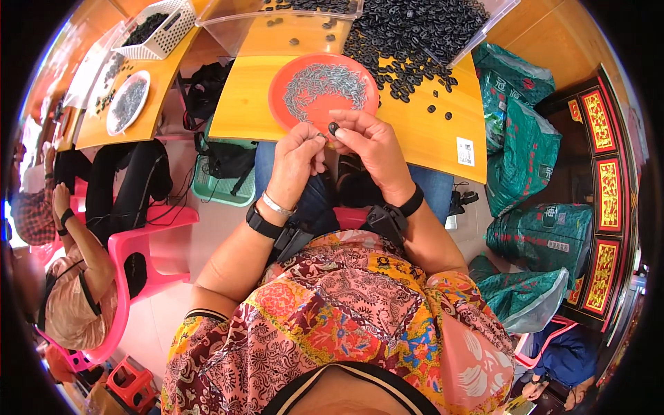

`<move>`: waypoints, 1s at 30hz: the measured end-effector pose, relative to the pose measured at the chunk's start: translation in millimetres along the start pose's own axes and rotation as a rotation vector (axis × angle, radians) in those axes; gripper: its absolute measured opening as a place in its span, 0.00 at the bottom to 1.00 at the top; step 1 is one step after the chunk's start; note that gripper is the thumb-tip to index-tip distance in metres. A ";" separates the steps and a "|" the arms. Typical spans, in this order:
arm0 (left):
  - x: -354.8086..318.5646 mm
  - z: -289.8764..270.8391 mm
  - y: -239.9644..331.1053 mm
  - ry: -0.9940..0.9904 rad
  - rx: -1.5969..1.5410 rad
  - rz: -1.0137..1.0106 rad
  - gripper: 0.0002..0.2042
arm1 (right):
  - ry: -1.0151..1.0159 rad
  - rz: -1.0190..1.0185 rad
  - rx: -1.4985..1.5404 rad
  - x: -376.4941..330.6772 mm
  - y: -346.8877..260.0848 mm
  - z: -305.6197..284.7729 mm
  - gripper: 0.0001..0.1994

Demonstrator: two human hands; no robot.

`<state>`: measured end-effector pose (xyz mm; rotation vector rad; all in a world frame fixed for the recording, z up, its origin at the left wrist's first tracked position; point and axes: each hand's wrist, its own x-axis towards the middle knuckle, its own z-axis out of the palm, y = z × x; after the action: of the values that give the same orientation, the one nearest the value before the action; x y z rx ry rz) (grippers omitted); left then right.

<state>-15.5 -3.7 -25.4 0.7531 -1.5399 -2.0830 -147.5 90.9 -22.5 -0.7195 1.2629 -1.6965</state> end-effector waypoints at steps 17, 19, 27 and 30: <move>2.7 -1.7 -2.2 -0.086 -0.235 0.000 0.05 | 0.025 0.106 0.336 0.6 16.2 1.8 0.06; 3.6 -3.4 -2.9 -0.063 -0.265 -0.004 0.05 | 0.045 0.098 0.230 -0.3 12.8 3.1 0.05; 3.0 -2.5 -1.4 -0.037 -0.263 -0.010 0.05 | 0.098 0.092 0.134 0.8 7.2 -0.7 0.05; 2.5 -1.8 -1.6 -0.010 -0.219 -0.030 0.05 | 0.143 0.054 0.157 0.5 4.5 -1.1 0.05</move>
<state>-16.3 -6.1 -27.8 0.6902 -1.2851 -2.2342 -147.3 90.5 -27.1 -0.4743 1.2187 -1.8058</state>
